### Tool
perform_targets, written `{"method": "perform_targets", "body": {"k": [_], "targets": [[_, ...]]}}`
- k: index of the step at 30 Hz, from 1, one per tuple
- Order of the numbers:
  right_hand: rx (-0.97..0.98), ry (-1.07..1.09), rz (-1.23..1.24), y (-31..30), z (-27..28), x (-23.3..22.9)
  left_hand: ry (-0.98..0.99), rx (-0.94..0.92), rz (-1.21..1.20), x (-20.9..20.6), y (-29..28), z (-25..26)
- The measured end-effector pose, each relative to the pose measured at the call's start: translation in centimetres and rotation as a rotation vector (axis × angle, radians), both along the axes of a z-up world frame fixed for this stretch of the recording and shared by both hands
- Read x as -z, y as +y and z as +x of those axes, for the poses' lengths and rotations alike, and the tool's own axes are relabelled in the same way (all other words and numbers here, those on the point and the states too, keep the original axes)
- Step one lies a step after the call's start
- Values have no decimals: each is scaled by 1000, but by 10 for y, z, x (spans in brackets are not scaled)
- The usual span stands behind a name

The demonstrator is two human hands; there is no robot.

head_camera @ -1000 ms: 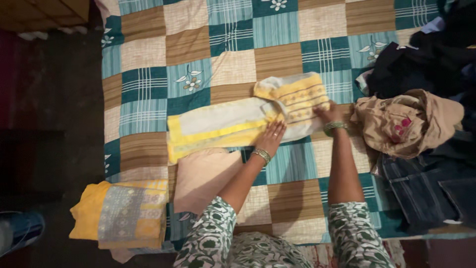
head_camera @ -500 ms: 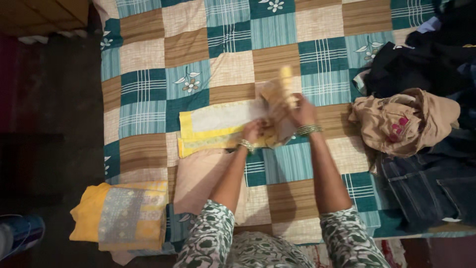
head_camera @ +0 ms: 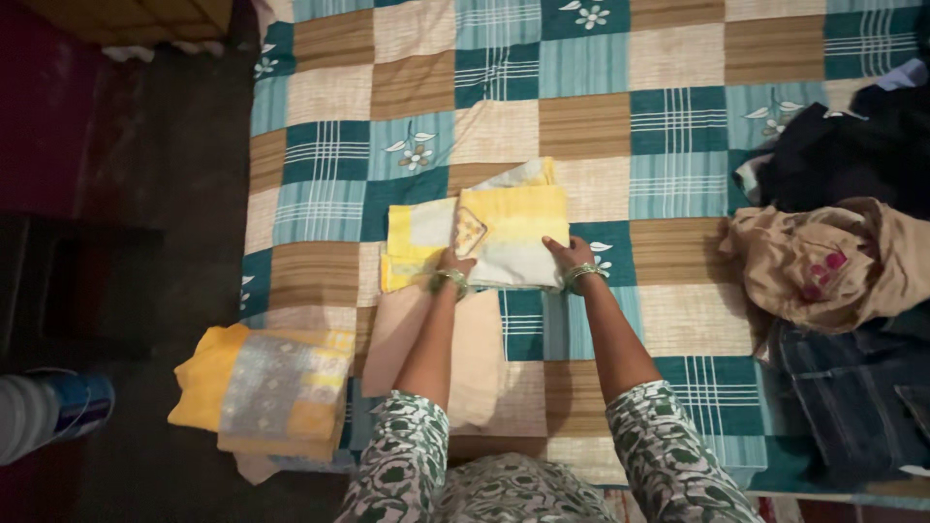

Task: The person folds several items of clothing on a bed, including a yellow and white cloth, a beige embroidered tunic, and multiple pairs of dark jeans, placing them into a stack.

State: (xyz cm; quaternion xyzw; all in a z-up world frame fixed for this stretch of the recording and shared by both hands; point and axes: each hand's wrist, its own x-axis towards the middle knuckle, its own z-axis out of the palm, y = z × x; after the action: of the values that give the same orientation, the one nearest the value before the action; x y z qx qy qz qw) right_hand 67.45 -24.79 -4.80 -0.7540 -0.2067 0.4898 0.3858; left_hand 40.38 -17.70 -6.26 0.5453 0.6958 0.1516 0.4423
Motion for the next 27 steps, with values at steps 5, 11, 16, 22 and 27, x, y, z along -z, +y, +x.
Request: {"method": "perform_targets", "body": {"k": [5,11,16,22,27], "targets": [[12,243,123,10,9,-11,594,33,789,-7,-31,46],[-133,-414,218,9,48,-83,-214,318,394,-11,-58,113],[-217,-726,267,20,14,-131,-987,162,-35,-63,-42,127],[-519,-318,487,33,-23,-76,-1132,-242,-81,-116,-6,40],[-320,-375,210,20,-24,-37,-341,-473,-158,-68,5,-26]]}}
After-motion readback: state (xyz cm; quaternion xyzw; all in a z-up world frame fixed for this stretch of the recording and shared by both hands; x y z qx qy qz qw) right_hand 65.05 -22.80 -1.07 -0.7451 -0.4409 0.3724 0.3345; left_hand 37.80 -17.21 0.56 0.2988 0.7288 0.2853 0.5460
